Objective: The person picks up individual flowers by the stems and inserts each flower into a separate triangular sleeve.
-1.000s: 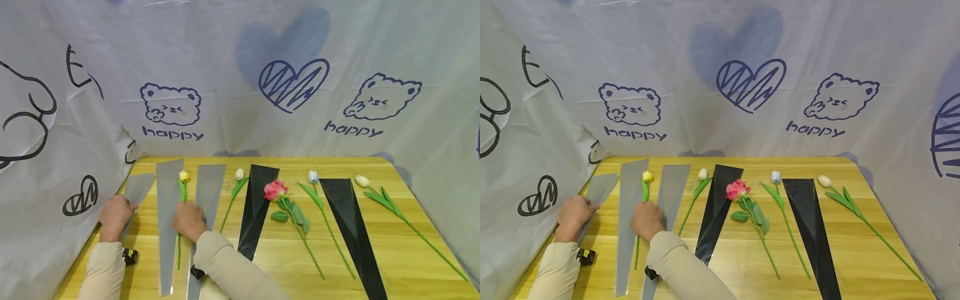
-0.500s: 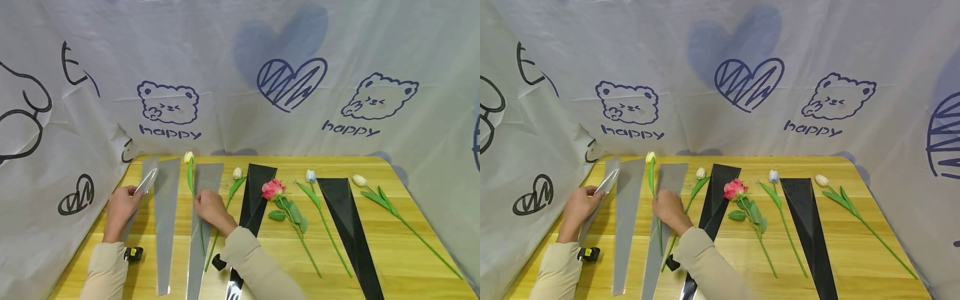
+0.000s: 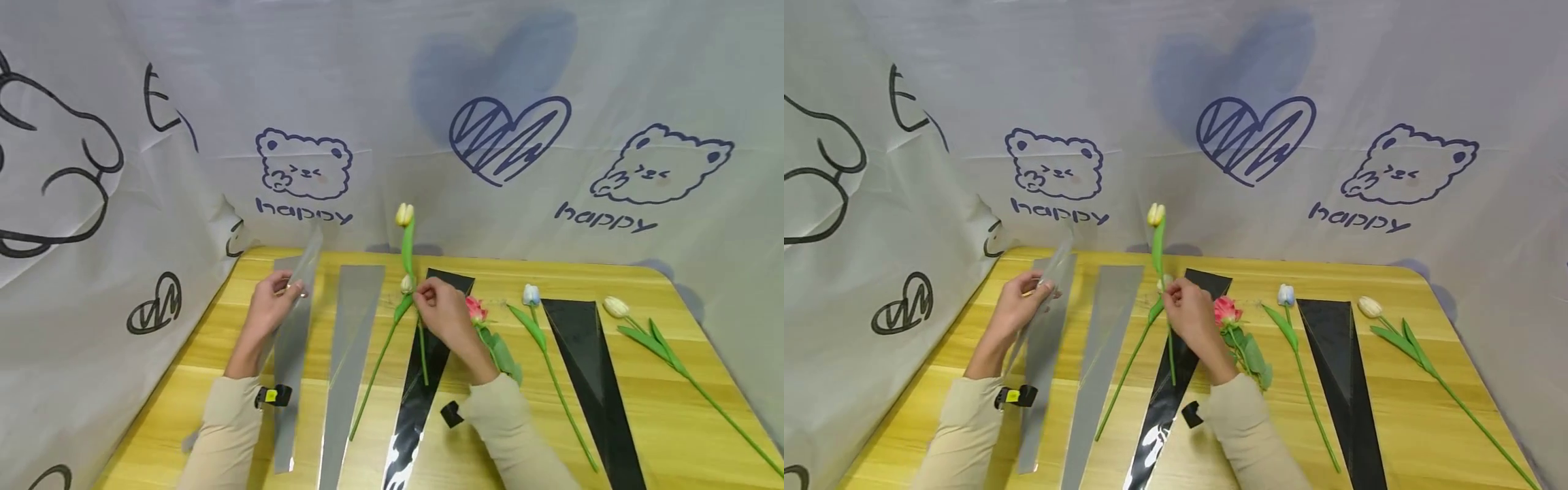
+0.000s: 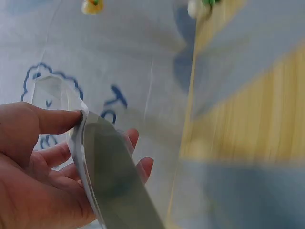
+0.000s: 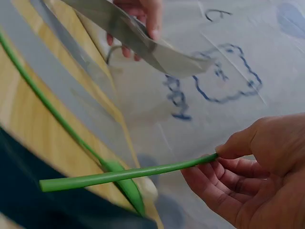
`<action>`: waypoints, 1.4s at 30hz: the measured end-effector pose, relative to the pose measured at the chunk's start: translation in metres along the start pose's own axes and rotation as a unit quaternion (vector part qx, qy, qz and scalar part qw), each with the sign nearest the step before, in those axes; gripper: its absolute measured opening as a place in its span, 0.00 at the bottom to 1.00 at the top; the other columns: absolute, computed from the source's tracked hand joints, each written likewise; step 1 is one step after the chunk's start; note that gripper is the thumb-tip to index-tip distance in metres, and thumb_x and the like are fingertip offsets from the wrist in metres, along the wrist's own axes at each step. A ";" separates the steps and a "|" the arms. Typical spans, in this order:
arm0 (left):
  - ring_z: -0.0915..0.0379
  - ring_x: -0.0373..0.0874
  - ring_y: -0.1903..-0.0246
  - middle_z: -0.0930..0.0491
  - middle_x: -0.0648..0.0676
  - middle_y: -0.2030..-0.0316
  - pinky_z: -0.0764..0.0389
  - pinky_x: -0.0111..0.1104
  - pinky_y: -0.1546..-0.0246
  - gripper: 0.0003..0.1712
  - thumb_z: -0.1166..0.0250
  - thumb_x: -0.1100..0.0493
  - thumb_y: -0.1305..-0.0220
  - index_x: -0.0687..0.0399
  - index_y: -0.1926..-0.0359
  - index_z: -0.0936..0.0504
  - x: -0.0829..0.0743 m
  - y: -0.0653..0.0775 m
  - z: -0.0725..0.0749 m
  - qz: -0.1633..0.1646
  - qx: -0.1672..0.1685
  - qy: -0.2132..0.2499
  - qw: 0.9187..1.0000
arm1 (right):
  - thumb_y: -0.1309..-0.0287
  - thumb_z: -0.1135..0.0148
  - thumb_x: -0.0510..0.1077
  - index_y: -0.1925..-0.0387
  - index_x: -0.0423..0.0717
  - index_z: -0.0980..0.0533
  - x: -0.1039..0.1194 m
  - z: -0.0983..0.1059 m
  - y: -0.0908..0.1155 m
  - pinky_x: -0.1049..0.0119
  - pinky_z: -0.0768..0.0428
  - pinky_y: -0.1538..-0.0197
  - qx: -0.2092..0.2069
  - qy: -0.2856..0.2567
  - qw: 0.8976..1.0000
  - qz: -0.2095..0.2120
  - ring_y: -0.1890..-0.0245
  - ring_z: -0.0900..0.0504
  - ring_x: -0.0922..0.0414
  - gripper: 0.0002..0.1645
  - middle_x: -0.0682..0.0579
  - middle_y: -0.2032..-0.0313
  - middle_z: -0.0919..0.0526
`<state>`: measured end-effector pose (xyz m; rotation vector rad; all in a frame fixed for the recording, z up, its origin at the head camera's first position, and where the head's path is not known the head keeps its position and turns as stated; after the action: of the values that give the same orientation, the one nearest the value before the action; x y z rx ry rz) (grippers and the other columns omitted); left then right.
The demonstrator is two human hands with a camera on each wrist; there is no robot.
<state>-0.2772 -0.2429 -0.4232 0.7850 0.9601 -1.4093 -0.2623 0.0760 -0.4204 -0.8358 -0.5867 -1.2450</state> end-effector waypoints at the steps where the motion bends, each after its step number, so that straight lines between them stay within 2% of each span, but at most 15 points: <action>1: 0.17 0.56 0.52 0.20 0.73 0.47 0.19 0.33 0.57 0.19 0.42 0.61 0.23 0.71 0.40 0.26 -0.003 -0.003 -0.012 0.007 0.016 0.031 0.999 | 0.31 0.38 0.38 0.56 0.38 0.19 -0.007 0.011 0.001 0.58 0.16 0.61 -0.006 0.004 1.000 -0.004 0.64 0.14 0.52 0.07 0.47 0.64 0.15; 5: 0.16 0.43 0.56 0.22 0.72 0.41 0.16 0.39 0.58 0.22 0.46 0.60 0.20 0.65 0.31 0.33 -0.011 -0.008 -0.051 0.037 0.086 0.134 0.987 | 0.30 0.40 0.39 0.53 0.37 0.20 -0.033 0.044 0.006 0.53 0.17 0.57 -0.003 0.017 1.000 -0.018 0.62 0.16 0.49 0.10 0.45 0.62 0.16; 9: 0.19 0.48 0.49 0.27 0.70 0.35 0.17 0.40 0.56 0.26 0.48 0.59 0.19 0.56 0.25 0.39 -0.022 -0.011 -0.077 0.063 0.138 0.207 0.966 | 0.28 0.42 0.39 0.51 0.35 0.21 -0.050 0.066 0.008 0.51 0.18 0.57 -0.006 0.030 0.999 -0.024 0.59 0.16 0.45 0.12 0.41 0.59 0.16; 11: 0.23 0.52 0.45 0.27 0.68 0.34 0.19 0.39 0.57 0.26 0.49 0.59 0.18 0.52 0.24 0.38 -0.027 -0.011 -0.087 0.079 0.153 0.241 0.955 | 0.28 0.42 0.39 0.50 0.34 0.21 -0.058 0.077 0.008 0.52 0.18 0.58 -0.019 0.029 0.999 -0.029 0.58 0.16 0.44 0.12 0.40 0.58 0.16; 14: 0.24 0.52 0.45 0.26 0.67 0.34 0.21 0.37 0.59 0.26 0.49 0.60 0.18 0.52 0.25 0.38 -0.030 -0.010 -0.103 0.097 0.164 0.285 0.939 | 0.28 0.43 0.37 0.49 0.31 0.22 -0.069 0.092 0.013 0.53 0.15 0.61 -0.029 -0.005 0.998 -0.053 0.57 0.17 0.42 0.13 0.37 0.58 0.18; 17: 0.21 0.49 0.48 0.25 0.66 0.36 0.22 0.38 0.57 0.26 0.48 0.61 0.20 0.53 0.25 0.39 -0.028 -0.011 -0.117 0.111 0.160 0.314 0.929 | 0.27 0.44 0.36 0.47 0.29 0.24 -0.078 0.104 0.018 0.57 0.13 0.64 -0.038 -0.040 0.995 -0.078 0.57 0.17 0.40 0.15 0.36 0.57 0.19; 20: 0.20 0.47 0.52 0.23 0.62 0.40 0.23 0.40 0.53 0.30 0.45 0.64 0.23 0.55 0.24 0.40 -0.022 -0.014 -0.126 0.125 0.141 0.321 0.928 | 0.26 0.45 0.37 0.45 0.28 0.25 -0.087 0.110 0.020 0.58 0.13 0.63 -0.044 -0.064 0.992 -0.096 0.57 0.17 0.39 0.16 0.36 0.57 0.20; 24: 0.24 0.43 0.56 0.22 0.54 0.46 0.24 0.38 0.52 0.34 0.40 0.68 0.28 0.58 0.24 0.37 -0.010 -0.019 -0.133 0.142 0.110 0.318 0.931 | 0.25 0.45 0.37 0.44 0.29 0.26 -0.100 0.111 0.022 0.61 0.13 0.64 -0.041 -0.089 0.989 -0.114 0.59 0.15 0.45 0.16 0.37 0.56 0.21; 28: 0.23 0.43 0.57 0.21 0.56 0.47 0.23 0.37 0.54 0.34 0.37 0.71 0.32 0.58 0.27 0.35 -0.003 -0.023 -0.136 0.148 0.088 0.319 0.932 | 0.25 0.44 0.37 0.44 0.28 0.26 -0.110 0.112 0.025 0.63 0.13 0.65 -0.045 -0.109 0.986 -0.120 0.62 0.14 0.50 0.16 0.34 0.55 0.20; 33: 0.21 0.42 0.62 0.20 0.54 0.54 0.20 0.35 0.59 0.34 0.34 0.73 0.36 0.54 0.36 0.41 0.002 -0.024 -0.134 0.160 0.057 0.325 0.930 | 0.26 0.43 0.37 0.44 0.28 0.25 -0.114 0.113 0.025 0.62 0.13 0.64 -0.061 -0.119 0.984 -0.117 0.64 0.14 0.55 0.17 0.31 0.53 0.20; 35: 0.20 0.42 0.65 0.19 0.53 0.57 0.20 0.35 0.62 0.33 0.33 0.74 0.38 0.52 0.40 0.40 0.003 -0.024 -0.134 0.159 0.057 0.320 0.932 | 0.26 0.43 0.38 0.44 0.28 0.25 -0.115 0.114 0.026 0.61 0.13 0.64 -0.066 -0.118 0.983 -0.121 0.64 0.14 0.55 0.17 0.31 0.53 0.20; 38: 0.19 0.44 0.65 0.17 0.53 0.59 0.19 0.36 0.62 0.31 0.31 0.74 0.39 0.55 0.42 0.36 0.003 -0.023 -0.137 0.145 0.075 0.311 0.936 | 0.26 0.42 0.38 0.44 0.29 0.25 -0.117 0.116 0.028 0.59 0.13 0.63 -0.080 -0.115 0.981 -0.135 0.62 0.14 0.54 0.17 0.32 0.53 0.20; 42: 0.18 0.45 0.62 0.16 0.53 0.56 0.17 0.38 0.59 0.32 0.29 0.77 0.44 0.60 0.40 0.29 0.004 -0.022 -0.140 0.132 0.089 0.297 0.942 | 0.26 0.42 0.40 0.43 0.30 0.24 -0.120 0.119 0.029 0.60 0.13 0.62 -0.093 -0.115 0.978 -0.150 0.61 0.14 0.57 0.18 0.34 0.52 0.20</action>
<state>-0.3105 -0.1202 -0.4849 1.4721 1.1348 -1.0446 -0.2569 0.2444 -0.4518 -1.0865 -0.8142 -1.5043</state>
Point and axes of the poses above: each hand's wrist, its own y-axis away from the middle knuckle, its own z-axis out of the back of the hand, x = y × z, the point moved 5 cm from there along -y, towards the middle knuckle
